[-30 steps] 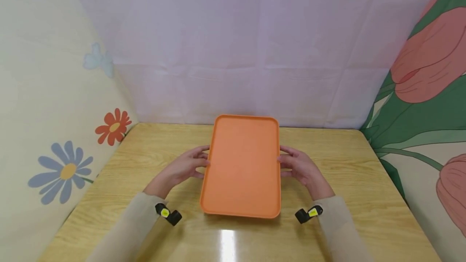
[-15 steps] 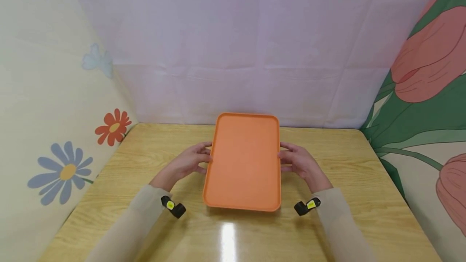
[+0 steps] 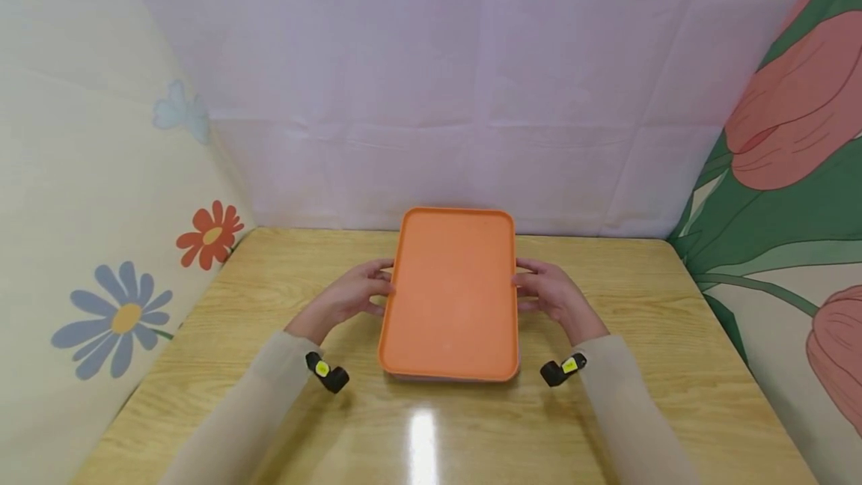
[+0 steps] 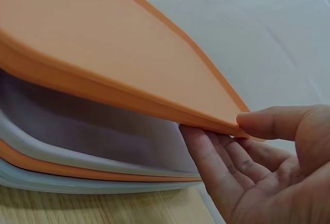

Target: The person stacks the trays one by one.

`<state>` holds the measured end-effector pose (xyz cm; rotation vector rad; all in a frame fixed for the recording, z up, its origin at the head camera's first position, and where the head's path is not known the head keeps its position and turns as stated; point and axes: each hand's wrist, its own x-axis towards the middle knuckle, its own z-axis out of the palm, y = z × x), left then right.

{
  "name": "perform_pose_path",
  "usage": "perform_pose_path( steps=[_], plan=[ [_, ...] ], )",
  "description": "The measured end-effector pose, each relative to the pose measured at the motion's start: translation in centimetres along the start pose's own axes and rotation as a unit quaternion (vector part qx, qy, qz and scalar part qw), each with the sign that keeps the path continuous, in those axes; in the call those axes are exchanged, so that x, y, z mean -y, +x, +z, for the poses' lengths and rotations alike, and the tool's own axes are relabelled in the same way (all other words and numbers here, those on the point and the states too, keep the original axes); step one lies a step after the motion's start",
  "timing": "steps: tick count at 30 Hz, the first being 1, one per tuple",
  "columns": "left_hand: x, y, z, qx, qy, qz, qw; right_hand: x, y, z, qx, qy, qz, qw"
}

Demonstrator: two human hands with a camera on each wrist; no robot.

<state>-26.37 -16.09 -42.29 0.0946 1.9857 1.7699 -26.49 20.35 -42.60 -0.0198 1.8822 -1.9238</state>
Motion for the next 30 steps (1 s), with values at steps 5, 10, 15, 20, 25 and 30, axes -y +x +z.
perform_pose_path(
  steps=[5,10,15,20,25,30],
  plan=[
    [-0.1,0.2,0.1,-0.005,0.001,-0.006,1.0,0.1,0.1,0.0,0.002,0.001,0.0,1.0],
    [-0.2,0.6,0.1,-0.012,0.004,-0.012,0.9998,0.1,0.4,-0.1,-0.002,0.002,0.005,1.0],
    [-0.1,1.1,0.2,-0.013,0.012,-0.015,0.9997,0.0,0.8,-0.3,-0.006,0.0,0.006,1.0],
    [0.1,1.5,0.3,-0.007,0.013,-0.005,0.9999,-0.1,1.1,-0.5,-0.012,-0.017,0.006,1.0],
    [0.2,1.7,0.4,-0.001,0.012,-0.004,0.9999,-0.1,1.3,-0.7,-0.013,-0.022,0.009,1.0],
    [0.2,1.8,0.4,0.001,0.019,-0.008,0.9998,-0.2,1.6,-0.7,-0.016,-0.021,0.014,1.0]
  ],
)
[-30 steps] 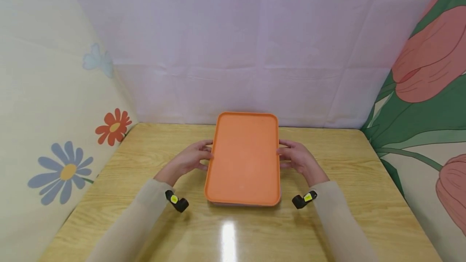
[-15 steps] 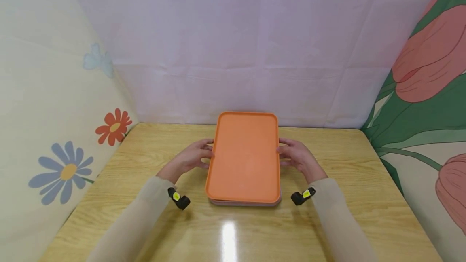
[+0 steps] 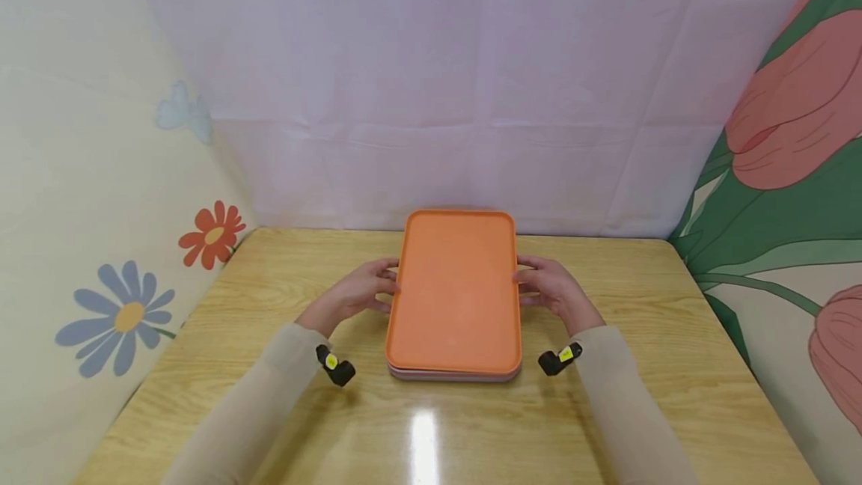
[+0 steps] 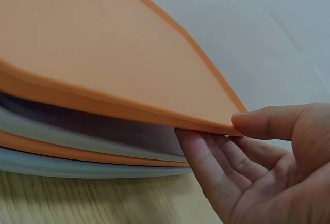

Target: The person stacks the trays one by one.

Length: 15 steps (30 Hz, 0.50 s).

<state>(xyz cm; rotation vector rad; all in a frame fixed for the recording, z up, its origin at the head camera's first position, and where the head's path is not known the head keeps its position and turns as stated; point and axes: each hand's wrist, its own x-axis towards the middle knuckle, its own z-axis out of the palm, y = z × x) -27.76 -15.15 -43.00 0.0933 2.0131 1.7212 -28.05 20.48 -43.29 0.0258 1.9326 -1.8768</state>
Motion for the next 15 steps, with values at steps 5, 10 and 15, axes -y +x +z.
perform_pose_path(
  steps=[5,10,15],
  plan=[
    [0.18,0.15,0.01,0.002,0.004,-0.002,1.0,-0.22,0.23,-0.02,-0.006,-0.011,0.002,1.0],
    [0.35,0.3,-0.04,-0.001,0.009,0.0,1.0,-0.52,0.54,0.13,-0.009,-0.021,-0.004,1.0],
    [0.49,0.5,-0.05,-0.008,0.026,-0.004,0.9996,-0.68,0.62,0.19,-0.002,-0.029,-0.011,1.0]
  ],
)
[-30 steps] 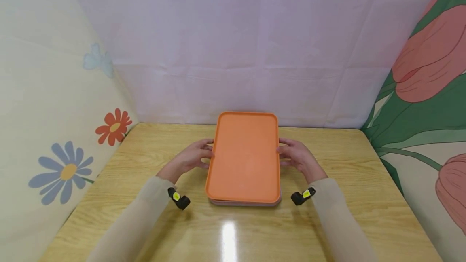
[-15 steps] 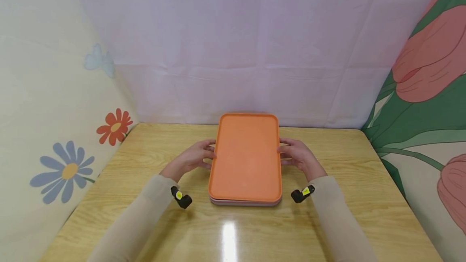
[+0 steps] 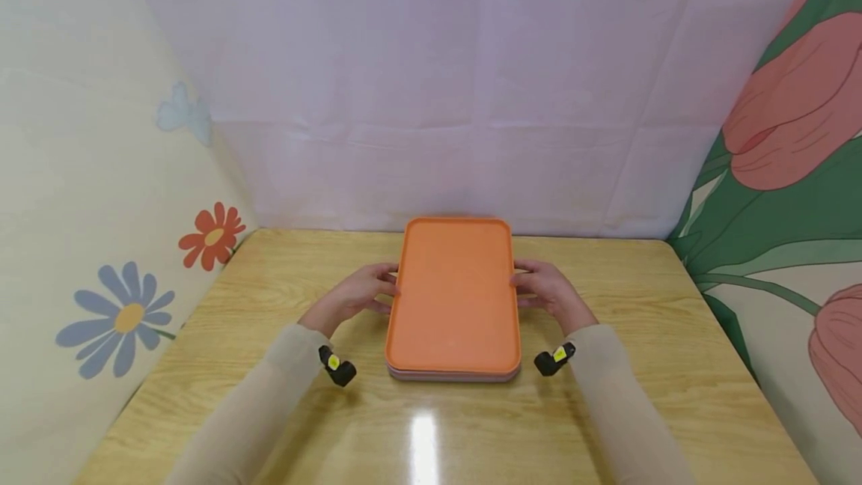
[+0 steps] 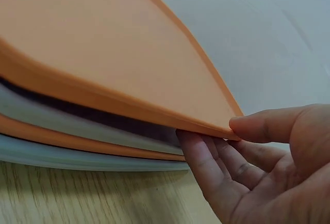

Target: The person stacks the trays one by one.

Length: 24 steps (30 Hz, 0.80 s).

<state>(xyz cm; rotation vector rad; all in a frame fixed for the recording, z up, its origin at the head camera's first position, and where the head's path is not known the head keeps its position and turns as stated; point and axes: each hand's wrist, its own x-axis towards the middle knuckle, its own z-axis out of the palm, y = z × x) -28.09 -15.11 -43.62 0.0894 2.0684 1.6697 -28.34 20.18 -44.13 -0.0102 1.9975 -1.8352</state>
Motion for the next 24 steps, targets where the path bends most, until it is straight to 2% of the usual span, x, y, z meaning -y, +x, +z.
perform_pose_path(
  steps=[7,14,24],
  plan=[
    [-0.1,0.14,-0.1,-0.002,0.028,-0.009,0.9996,-0.29,0.4,0.16,-0.009,-0.009,0.003,1.0],
    [-0.03,0.3,-0.05,-0.01,0.072,-0.008,0.9973,0.0,0.08,0.58,-0.03,-0.042,0.006,0.999],
    [0.41,0.47,0.12,-0.028,0.082,-0.011,0.9962,-0.38,0.29,0.91,-0.045,-0.06,0.0,0.997]
  ],
)
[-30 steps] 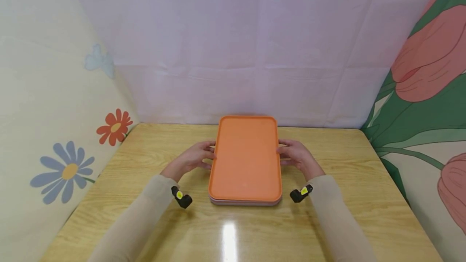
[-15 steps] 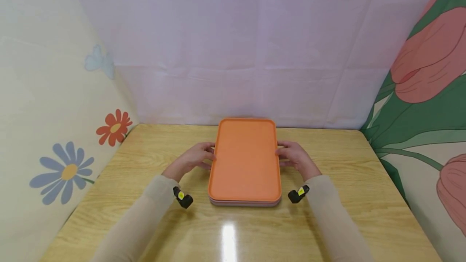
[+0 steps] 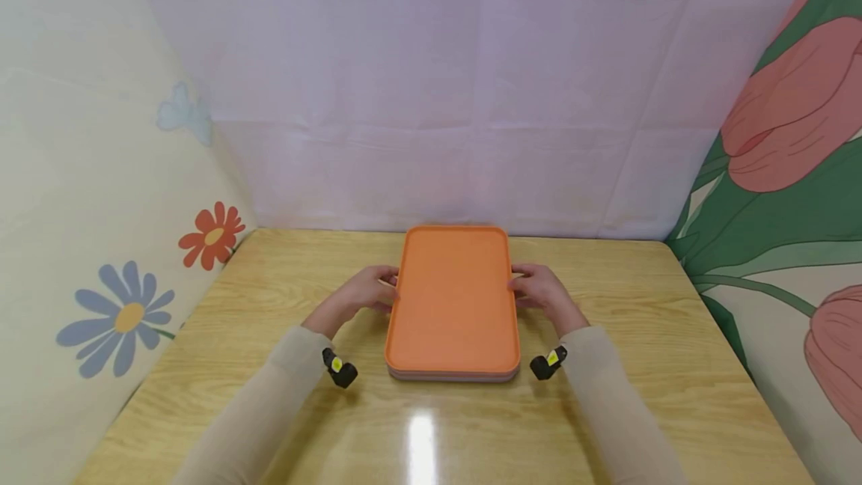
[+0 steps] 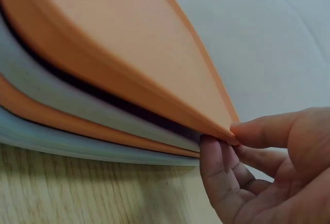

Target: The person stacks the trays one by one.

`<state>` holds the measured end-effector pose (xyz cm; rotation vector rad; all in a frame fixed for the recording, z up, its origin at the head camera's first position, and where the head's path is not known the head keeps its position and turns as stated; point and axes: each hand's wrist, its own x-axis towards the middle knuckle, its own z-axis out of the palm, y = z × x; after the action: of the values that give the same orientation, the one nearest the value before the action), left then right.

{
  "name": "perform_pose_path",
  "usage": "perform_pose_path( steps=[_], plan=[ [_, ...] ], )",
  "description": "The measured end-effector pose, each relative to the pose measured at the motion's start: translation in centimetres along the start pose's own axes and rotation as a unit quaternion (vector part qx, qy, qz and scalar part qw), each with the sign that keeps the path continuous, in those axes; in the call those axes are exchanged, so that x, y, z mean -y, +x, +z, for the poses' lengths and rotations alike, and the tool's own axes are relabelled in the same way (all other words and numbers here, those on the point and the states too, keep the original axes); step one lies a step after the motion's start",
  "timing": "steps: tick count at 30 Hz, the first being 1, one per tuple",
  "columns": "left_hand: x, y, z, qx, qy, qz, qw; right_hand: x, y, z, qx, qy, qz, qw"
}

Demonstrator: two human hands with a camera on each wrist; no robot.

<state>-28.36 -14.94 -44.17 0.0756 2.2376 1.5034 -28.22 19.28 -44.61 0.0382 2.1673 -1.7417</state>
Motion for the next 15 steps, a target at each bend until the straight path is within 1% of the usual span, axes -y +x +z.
perform_pose_path(
  steps=[7,15],
  plan=[
    [-0.03,-0.15,0.36,-0.01,-0.004,0.005,0.9999,-0.33,0.34,0.45,-0.029,-0.025,0.003,0.999],
    [0.12,-0.17,0.41,-0.022,0.009,-0.001,0.9997,-0.63,0.51,0.33,-0.036,-0.022,0.008,0.999]
  ],
)
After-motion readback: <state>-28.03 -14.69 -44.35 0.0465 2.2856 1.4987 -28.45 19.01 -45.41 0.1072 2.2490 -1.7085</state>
